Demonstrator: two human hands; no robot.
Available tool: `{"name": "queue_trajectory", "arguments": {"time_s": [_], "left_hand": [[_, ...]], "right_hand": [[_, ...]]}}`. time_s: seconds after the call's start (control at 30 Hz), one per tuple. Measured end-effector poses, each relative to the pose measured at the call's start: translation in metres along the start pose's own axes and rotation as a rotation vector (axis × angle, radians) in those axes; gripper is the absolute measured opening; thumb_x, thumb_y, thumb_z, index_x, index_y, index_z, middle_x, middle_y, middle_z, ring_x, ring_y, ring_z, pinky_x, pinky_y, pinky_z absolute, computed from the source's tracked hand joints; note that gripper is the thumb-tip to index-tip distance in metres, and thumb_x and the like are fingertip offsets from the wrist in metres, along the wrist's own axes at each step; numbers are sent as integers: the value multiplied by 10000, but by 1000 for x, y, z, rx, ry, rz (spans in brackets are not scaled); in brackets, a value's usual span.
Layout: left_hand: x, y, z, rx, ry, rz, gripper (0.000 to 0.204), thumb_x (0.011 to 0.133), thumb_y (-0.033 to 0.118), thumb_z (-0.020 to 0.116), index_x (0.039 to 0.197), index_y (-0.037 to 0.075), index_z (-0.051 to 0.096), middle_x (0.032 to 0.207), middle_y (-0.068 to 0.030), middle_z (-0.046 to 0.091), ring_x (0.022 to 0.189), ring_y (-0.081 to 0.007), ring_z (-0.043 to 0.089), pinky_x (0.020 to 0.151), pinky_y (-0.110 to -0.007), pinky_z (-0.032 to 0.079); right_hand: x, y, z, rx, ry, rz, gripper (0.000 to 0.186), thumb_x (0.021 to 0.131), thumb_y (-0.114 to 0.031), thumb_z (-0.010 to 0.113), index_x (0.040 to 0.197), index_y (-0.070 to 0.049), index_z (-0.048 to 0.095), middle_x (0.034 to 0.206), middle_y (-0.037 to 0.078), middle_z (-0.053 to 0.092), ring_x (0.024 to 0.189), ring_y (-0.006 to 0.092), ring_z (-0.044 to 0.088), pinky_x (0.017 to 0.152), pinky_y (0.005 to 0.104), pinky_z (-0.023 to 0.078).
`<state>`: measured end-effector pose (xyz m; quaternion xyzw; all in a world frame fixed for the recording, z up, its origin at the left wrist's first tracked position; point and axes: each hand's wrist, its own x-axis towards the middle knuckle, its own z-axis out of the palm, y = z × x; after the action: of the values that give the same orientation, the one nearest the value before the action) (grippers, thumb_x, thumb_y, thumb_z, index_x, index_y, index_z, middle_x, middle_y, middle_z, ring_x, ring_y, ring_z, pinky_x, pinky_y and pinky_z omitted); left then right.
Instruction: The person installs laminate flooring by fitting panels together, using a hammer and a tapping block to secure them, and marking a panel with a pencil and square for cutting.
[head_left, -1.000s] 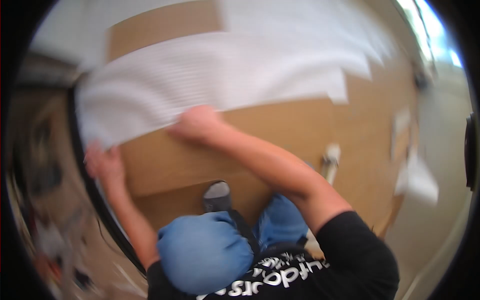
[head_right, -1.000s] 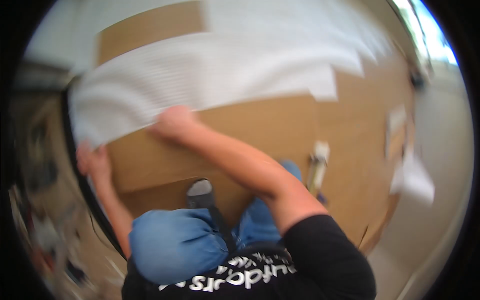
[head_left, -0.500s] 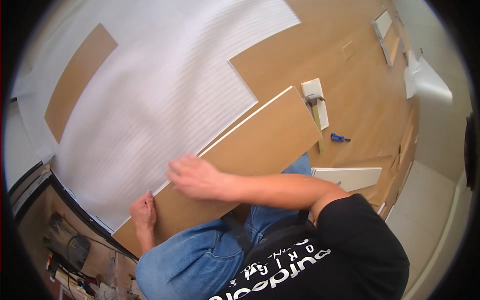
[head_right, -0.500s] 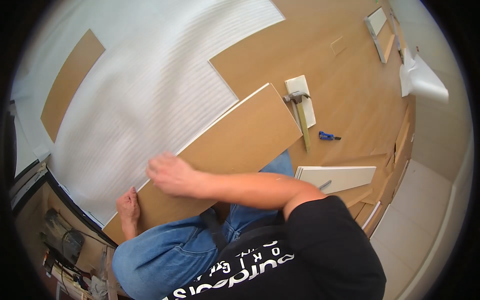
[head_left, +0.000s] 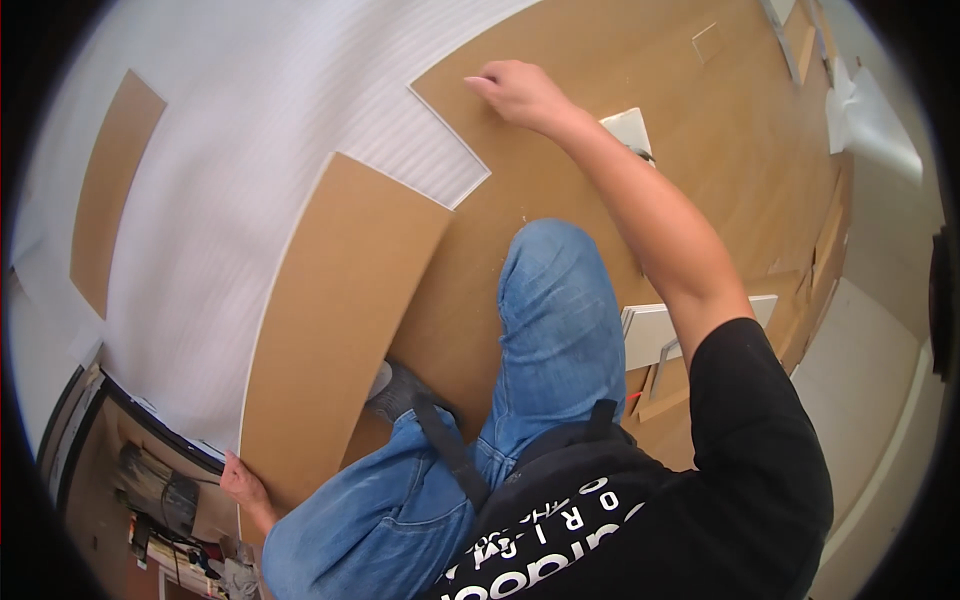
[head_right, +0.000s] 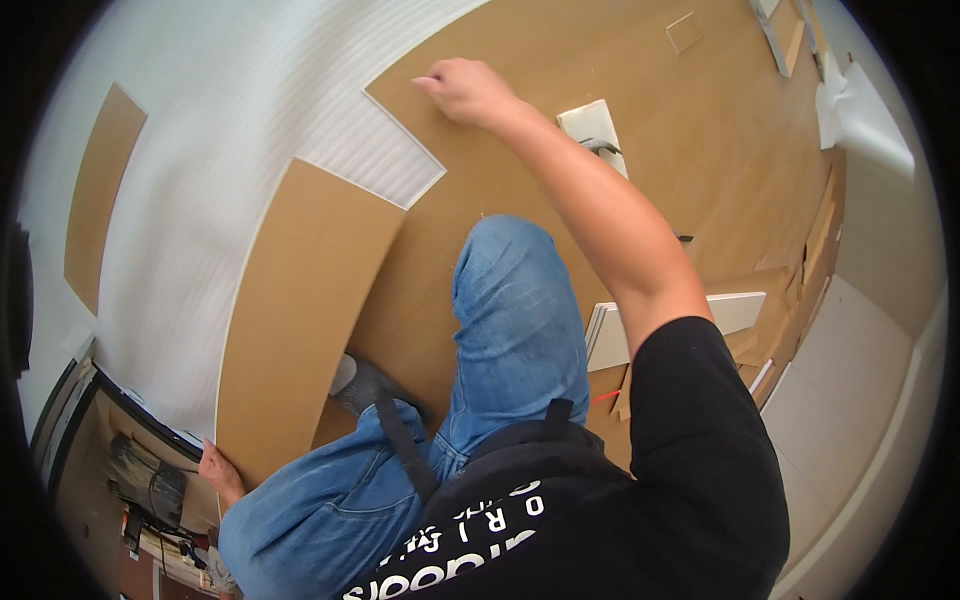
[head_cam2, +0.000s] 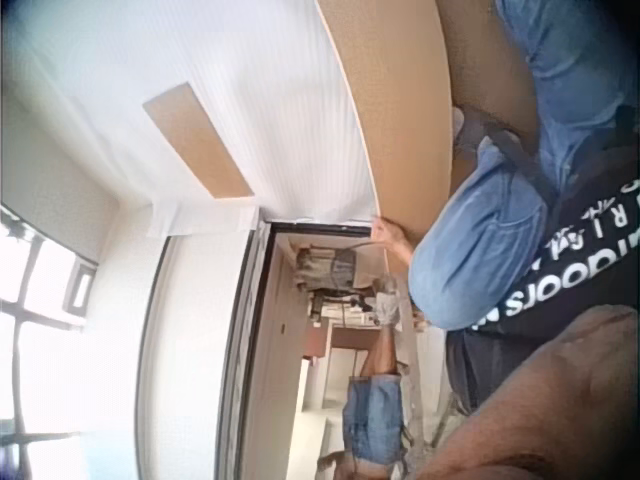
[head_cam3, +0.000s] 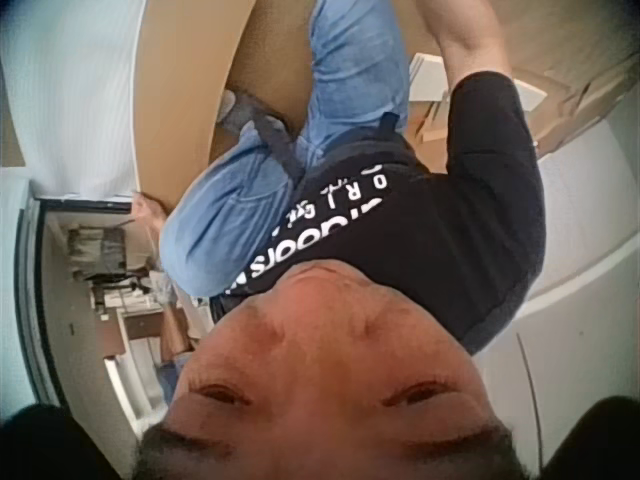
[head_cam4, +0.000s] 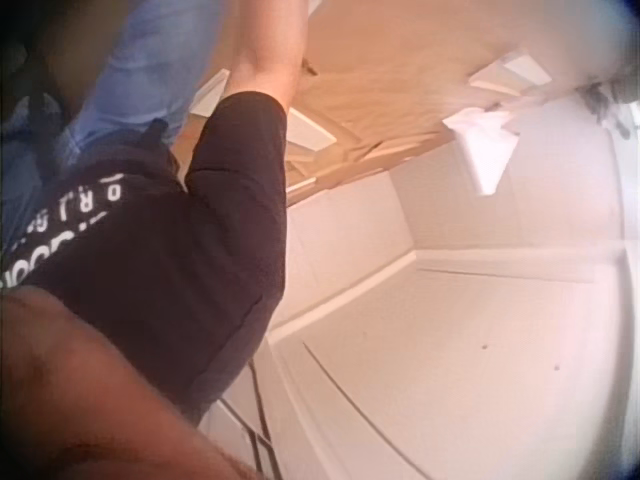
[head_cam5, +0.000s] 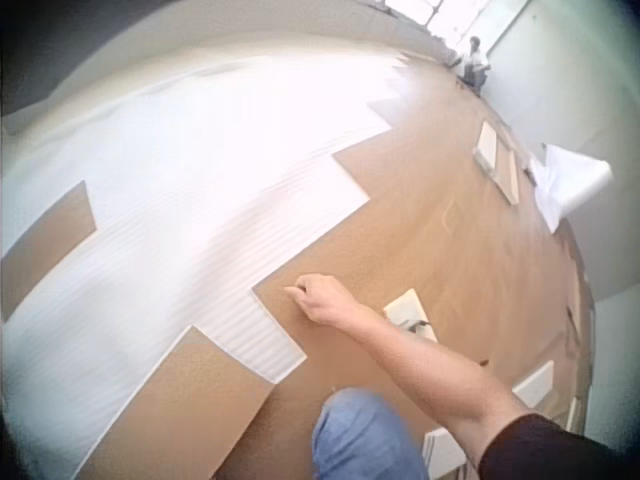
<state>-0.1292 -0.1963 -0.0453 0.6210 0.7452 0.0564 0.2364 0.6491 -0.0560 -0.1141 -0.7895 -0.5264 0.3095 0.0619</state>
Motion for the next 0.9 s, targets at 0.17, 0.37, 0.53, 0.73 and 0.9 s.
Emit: {"name": "queue_trajectory", "arguments": {"time_s": [0.17,0.37,0.53,0.73,0.9], "left_hand": [[-18,-18,6,-3,66,-26,555,1103,335,505,755,-82,620,561,-71,508,556,-150,395,531,-380,372],[-35,-21,16,-42,62,-127,585,1103,338,508,677,-60,554,542,-48,432,554,-148,361,519,-384,333],[-33,-19,29,-93,65,-116,601,1095,354,527,652,-49,476,543,-33,361,556,-145,315,508,-403,283],[-37,-26,29,9,13,-159,588,1094,362,525,677,-51,487,556,-47,348,559,-146,314,514,-409,281],[-47,-16,41,-52,24,-150,571,1092,359,528,703,-59,524,564,-40,363,568,-138,335,524,-392,304]], "right_hand": [[41,-56,10,8,-149,243,572,978,-572,606,855,-21,704,800,107,720,776,254,686,739,408,550],[45,-48,13,31,-251,212,533,932,-542,699,771,-34,678,740,92,704,669,215,669,661,377,550],[53,-52,7,-62,-326,93,465,859,-431,814,702,-25,651,716,81,714,583,181,653,604,333,541],[84,-69,7,21,-370,167,507,869,-498,767,745,-11,694,730,81,724,597,177,660,621,324,552],[44,-57,29,623,-42,214,468,1037,-441,541,915,-13,686,823,56,719,682,139,648,661,324,531]]}}
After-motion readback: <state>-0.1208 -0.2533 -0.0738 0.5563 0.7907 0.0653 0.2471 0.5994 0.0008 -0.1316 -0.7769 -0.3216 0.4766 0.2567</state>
